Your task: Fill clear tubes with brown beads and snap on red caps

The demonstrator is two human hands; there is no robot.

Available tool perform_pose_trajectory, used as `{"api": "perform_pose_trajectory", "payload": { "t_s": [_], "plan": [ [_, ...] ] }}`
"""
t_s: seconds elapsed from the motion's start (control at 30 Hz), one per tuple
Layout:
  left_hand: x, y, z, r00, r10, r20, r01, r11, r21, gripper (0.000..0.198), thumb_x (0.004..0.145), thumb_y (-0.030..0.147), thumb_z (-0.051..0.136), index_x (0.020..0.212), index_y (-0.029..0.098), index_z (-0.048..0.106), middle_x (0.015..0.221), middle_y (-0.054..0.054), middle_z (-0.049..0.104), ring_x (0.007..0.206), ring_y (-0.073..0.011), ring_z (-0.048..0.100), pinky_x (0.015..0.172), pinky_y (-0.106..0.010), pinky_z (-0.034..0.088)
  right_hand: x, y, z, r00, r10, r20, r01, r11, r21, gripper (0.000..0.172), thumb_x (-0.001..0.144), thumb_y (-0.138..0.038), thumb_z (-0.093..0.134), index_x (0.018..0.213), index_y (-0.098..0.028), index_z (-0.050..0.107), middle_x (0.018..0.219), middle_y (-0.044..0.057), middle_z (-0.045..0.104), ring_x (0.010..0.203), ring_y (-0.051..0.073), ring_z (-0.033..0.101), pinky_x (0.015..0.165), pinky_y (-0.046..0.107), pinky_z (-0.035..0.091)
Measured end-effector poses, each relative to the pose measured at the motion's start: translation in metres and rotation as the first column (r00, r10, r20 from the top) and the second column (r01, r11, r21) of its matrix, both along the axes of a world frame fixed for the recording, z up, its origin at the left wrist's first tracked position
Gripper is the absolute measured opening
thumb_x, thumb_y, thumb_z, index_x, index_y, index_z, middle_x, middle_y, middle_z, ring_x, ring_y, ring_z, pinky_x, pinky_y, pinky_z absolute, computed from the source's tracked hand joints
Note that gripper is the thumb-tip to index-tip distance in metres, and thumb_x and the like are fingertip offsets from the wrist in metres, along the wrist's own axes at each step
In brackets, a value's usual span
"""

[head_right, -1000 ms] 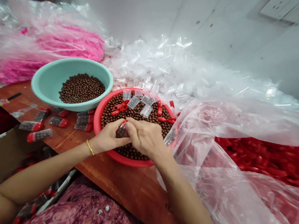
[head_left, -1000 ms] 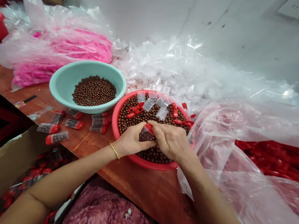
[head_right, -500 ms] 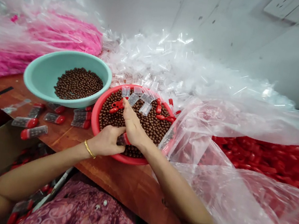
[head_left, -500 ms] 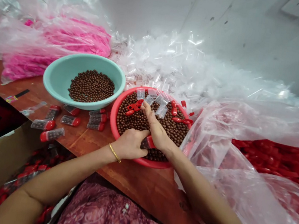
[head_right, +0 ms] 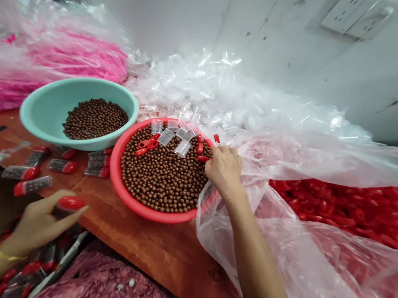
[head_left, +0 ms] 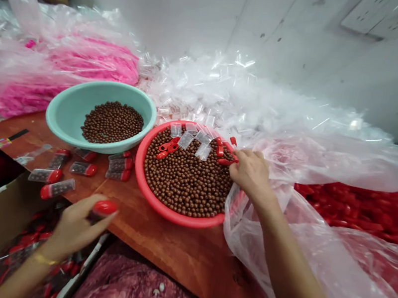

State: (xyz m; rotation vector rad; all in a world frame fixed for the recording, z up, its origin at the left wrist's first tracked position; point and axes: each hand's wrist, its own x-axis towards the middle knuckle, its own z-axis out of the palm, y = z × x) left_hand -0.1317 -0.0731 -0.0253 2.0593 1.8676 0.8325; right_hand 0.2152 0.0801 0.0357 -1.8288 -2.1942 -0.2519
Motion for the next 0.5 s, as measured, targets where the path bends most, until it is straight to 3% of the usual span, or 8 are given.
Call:
{"api": "perform_pose_trajectory", "payload": {
  "t_s": [0.07,0.13,0.17,0.23,0.3,0.37,0.43,0.5],
  "plan": [
    [-0.047,-0.032,-0.024,0.984,0.089,-0.154,-0.126,0.96,-0.252,0.028,0.076,0.046,0.05,0.081,0.02,0.06,0.049,0.003,0.059,0.044,-0.0157,0.057,0.047,-0.024,0.046,0.014,0.002,-0.008,0.988,-0.023,0.152,0.024,1.0,-0.002,0.023,0.076,-0.014,0.047,0.09,-0.014,0.066,0.095,0.014,0.066,0.09,0.028,0.055,0.074,0.037,0.036],
    [-0.084,-0.055,-0.042,0.967,0.029,-0.253,-0.144,0.882,-0.448,0.028,0.073,0.044,0.05,0.083,0.021,0.063,0.05,0.001,0.063,0.047,-0.0199,0.062,0.044,-0.026,0.046,0.018,0.001,-0.016,0.982,-0.003,0.191,0.004,1.0,-0.009,0.021,0.079,-0.016,0.045,0.087,-0.015,0.065,0.093,0.013,0.067,0.088,0.027,0.054,0.072,0.037,0.034],
    [-0.095,-0.061,-0.045,0.963,-0.016,-0.27,-0.119,0.873,-0.473,0.027,0.071,0.042,0.051,0.084,0.022,0.064,0.06,-0.001,0.068,0.055,-0.0217,0.066,0.048,-0.026,0.049,0.018,0.001,-0.02,0.982,0.005,0.186,-0.004,1.0,-0.004,0.021,0.081,-0.017,0.044,0.086,-0.015,0.065,0.092,0.012,0.067,0.087,0.027,0.054,0.071,0.037,0.033],
    [-0.102,-0.057,-0.037,0.957,-0.059,-0.285,-0.062,0.915,-0.398,0.027,0.07,0.041,0.051,0.085,0.023,0.065,0.082,-0.004,0.073,0.071,-0.0234,0.069,0.059,-0.027,0.054,0.015,0.0,-0.024,0.987,0.029,0.159,-0.032,0.999,0.016,0.021,0.082,-0.017,0.043,0.086,-0.016,0.063,0.092,0.01,0.067,0.087,0.027,0.054,0.073,0.037,0.032],
    [-0.087,-0.031,-0.012,0.956,-0.058,-0.289,-0.006,0.976,-0.218,0.029,0.075,0.041,0.05,0.091,0.023,0.065,0.092,-0.005,0.072,0.078,-0.0219,0.069,0.067,-0.028,0.054,0.013,-0.001,-0.029,0.99,0.075,0.118,-0.081,0.995,0.051,0.02,0.083,-0.017,0.044,0.089,-0.016,0.062,0.095,0.009,0.068,0.088,0.026,0.054,0.075,0.037,0.031],
    [-0.054,0.012,0.021,0.956,-0.105,-0.273,0.106,0.994,-0.012,0.028,0.08,0.038,0.049,0.096,0.02,0.063,0.092,-0.005,0.071,0.079,-0.0186,0.067,0.074,-0.026,0.052,0.011,-0.002,-0.034,0.988,0.144,0.059,-0.149,0.984,0.097,0.018,0.082,-0.015,0.045,0.09,-0.017,0.061,0.098,0.007,0.068,0.089,0.025,0.055,0.077,0.036,0.031],
    [-0.011,0.063,0.05,0.921,-0.242,-0.305,0.3,0.941,0.158,0.024,0.085,0.027,0.045,0.097,0.019,0.064,0.092,-0.005,0.07,0.082,-0.0159,0.065,0.079,-0.026,0.049,0.011,-0.003,-0.04,0.978,0.207,-0.014,-0.203,0.968,0.151,0.017,0.083,-0.015,0.044,0.09,-0.018,0.06,0.097,0.006,0.068,0.089,0.023,0.056,0.08,0.036,0.032],
    [0.035,0.115,0.066,0.833,-0.377,-0.406,0.498,0.831,0.248,0.03,0.087,0.017,0.038,0.104,0.018,0.062,0.098,-0.006,0.069,0.089,-0.0151,0.062,0.082,-0.026,0.047,0.012,-0.004,-0.045,0.965,0.251,-0.079,-0.232,0.953,0.193,0.017,0.085,-0.017,0.043,0.089,-0.018,0.059,0.092,0.005,0.068,0.088,0.021,0.057,0.081,0.035,0.032]
  ]
}}
